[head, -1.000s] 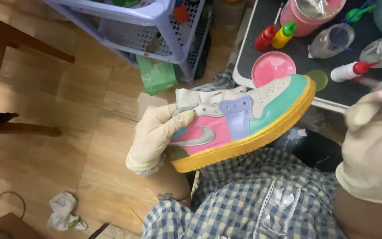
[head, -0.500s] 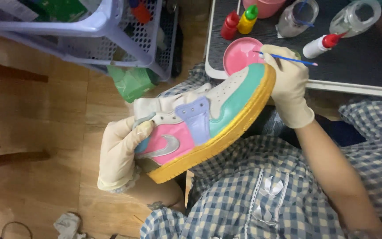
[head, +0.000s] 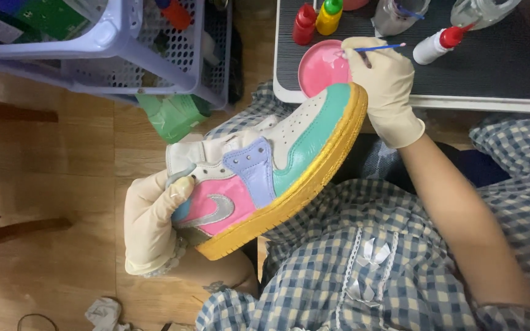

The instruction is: Painting the side panels and midsole of a sneaker with various colors using a small paintbrush.

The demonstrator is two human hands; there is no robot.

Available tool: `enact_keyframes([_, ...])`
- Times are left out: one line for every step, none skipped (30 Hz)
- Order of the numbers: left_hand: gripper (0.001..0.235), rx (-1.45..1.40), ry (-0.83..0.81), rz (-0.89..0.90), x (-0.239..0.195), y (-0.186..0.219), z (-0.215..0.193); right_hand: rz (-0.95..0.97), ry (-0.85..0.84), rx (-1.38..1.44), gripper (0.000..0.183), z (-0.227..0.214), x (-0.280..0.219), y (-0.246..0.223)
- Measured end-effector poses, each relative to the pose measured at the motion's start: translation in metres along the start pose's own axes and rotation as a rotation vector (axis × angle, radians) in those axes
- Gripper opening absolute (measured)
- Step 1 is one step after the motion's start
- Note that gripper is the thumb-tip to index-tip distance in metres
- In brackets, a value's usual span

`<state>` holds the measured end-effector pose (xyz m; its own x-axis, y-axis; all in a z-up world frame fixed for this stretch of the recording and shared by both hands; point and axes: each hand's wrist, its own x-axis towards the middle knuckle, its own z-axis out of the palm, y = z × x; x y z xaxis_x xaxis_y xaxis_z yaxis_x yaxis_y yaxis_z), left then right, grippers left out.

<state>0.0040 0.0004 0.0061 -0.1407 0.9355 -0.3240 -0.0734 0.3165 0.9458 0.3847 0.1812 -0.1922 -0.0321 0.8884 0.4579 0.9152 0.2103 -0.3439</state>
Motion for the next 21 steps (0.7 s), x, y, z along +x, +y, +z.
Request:
enact_keyframes([0.032, 0.008, -0.001, -0.005, 0.000, -0.001, -0.001, -0.028, 0.042, -0.010, 0.045, -0.003, 0.001, -0.002])
enact_keyframes([0.029, 0.016, -0.003, -0.009, 0.000, -0.001, -0.002, -0.055, 0.084, -0.021, 0.042, -0.006, 0.002, -0.004])
enact_keyframes([0.029, 0.016, -0.004, -0.010, 0.000, -0.001, -0.001, -0.055, 0.083, -0.021, 0.042, 0.003, -0.001, 0.003])
enact_keyframes([0.030, 0.002, 0.000, -0.006, 0.000, -0.002, -0.001, -0.043, 0.053, -0.039, 0.051, 0.012, -0.003, 0.010])
enact_keyframes([0.030, -0.013, 0.003, -0.001, 0.000, -0.002, -0.001, -0.032, 0.023, -0.057, 0.061, 0.021, -0.005, 0.018])
enact_keyframes([0.030, -0.013, 0.004, 0.001, 0.000, -0.002, -0.001, -0.034, 0.025, -0.056, 0.061, 0.011, -0.001, 0.008])
enact_keyframes([0.031, -0.002, -0.009, 0.005, 0.001, -0.002, -0.002, -0.019, 0.014, -0.015, 0.033, 0.000, 0.003, -0.001])
enact_keyframes([0.032, 0.009, -0.023, 0.009, 0.001, -0.003, -0.003, -0.004, 0.002, 0.026, 0.018, -0.010, 0.007, -0.010])
enact_keyframes([0.032, 0.009, -0.022, 0.011, 0.001, -0.002, -0.003, -0.006, 0.004, 0.027, 0.018, -0.021, 0.011, -0.020])
enact_keyframes([0.032, -0.009, -0.015, -0.016, 0.001, -0.001, -0.003, -0.079, 0.001, 0.142, 0.016, -0.033, 0.013, -0.029])
enact_keyframes([0.032, -0.027, -0.008, -0.043, 0.000, 0.000, -0.002, -0.153, -0.001, 0.258, 0.017, -0.044, 0.015, -0.039])
enact_keyframes([0.032, -0.028, -0.010, -0.043, 0.001, -0.002, -0.003, -0.152, 0.000, 0.256, 0.017, -0.027, 0.010, -0.023])
enact_keyframes([0.030, -0.024, -0.003, -0.039, 0.001, -0.003, -0.003, -0.071, -0.029, 0.111, 0.023, -0.010, 0.006, -0.007])
enact_keyframes([0.029, -0.020, 0.006, -0.033, 0.001, -0.004, -0.004, 0.008, -0.056, -0.033, 0.048, 0.007, 0.002, 0.008])
enact_keyframes([0.029, -0.021, 0.005, -0.031, 0.001, -0.004, -0.004, 0.007, -0.054, -0.034, 0.048, -0.001, 0.003, 0.002])
enact_keyframes([0.025, -0.038, 0.000, -0.027, 0.001, -0.004, -0.003, -0.008, -0.003, 0.042, 0.039, -0.008, 0.005, -0.005])
enact_keyframes([0.022, -0.055, -0.006, -0.023, 0.001, -0.003, -0.002, -0.023, 0.049, 0.118, 0.030, -0.014, 0.006, -0.011])
enact_keyframes([0.022, -0.052, -0.007, -0.028, 0.001, -0.002, -0.003, -0.018, 0.046, 0.119, 0.030, -0.020, 0.009, -0.016])
enact_keyframes([0.024, -0.052, -0.001, -0.025, 0.000, -0.002, -0.002, -0.025, 0.006, 0.134, 0.018, -0.025, 0.012, -0.021])
enact_keyframes([0.027, -0.054, 0.002, -0.021, 0.001, -0.001, -0.001, -0.031, -0.032, 0.146, 0.019, -0.031, 0.016, -0.025])
enact_keyframes([0.027, -0.051, -0.002, -0.024, 0.000, -0.001, -0.001, -0.025, -0.033, 0.145, 0.019, -0.033, 0.015, -0.028])
